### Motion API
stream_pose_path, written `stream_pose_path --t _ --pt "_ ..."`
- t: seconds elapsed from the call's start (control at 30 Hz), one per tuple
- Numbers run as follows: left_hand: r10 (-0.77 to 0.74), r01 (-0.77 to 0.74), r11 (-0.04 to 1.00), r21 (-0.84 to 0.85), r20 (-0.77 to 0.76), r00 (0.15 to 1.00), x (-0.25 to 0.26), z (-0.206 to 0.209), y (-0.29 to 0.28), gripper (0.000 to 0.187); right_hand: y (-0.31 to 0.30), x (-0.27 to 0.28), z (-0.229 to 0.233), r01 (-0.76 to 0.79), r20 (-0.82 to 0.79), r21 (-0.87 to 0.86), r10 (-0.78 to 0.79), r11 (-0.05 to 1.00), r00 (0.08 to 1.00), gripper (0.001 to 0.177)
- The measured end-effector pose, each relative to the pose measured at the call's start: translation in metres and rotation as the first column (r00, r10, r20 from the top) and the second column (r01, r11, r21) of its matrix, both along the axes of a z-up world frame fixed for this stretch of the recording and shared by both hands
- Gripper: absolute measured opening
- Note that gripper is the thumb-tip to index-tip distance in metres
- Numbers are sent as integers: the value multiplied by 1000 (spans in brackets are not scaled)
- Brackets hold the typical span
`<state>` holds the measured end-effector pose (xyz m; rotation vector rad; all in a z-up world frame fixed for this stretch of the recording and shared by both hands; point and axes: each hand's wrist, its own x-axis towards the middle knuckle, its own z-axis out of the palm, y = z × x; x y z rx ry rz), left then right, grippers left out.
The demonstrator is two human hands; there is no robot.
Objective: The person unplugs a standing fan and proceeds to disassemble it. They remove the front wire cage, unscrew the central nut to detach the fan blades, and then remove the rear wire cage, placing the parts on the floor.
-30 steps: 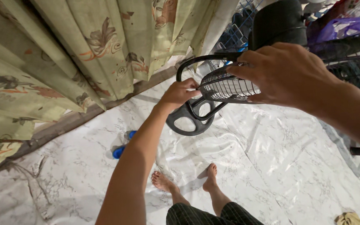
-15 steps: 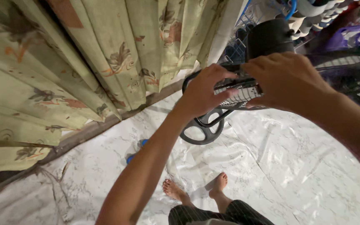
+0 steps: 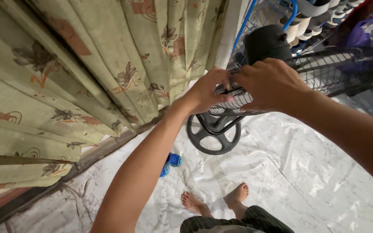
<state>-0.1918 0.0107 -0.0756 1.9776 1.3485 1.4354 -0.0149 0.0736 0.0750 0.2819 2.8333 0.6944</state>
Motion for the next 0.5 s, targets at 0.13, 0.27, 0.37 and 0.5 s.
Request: stream_pose_path --t 0.13,0.27,0.37,0.5 --pt "-32 34 998 -59 32 999 -3 -1 5 41 1 -3 -1 30 24 -20 -30 999 999 74" --pt "-52 79 987 -139 192 980 -3 -6 7 41 -1 -4 0 32 28 -22 -31 999 999 80" --pt "-79 126 976 -177 250 965 -4 -8 8 39 1 -4 -1 12 19 -13 -12 1000 1000 84" --pt "-102 150 976 -158 276 956 -6 -1 8 36 3 -4 -2 23 43 -8 -22 1000 999 92"
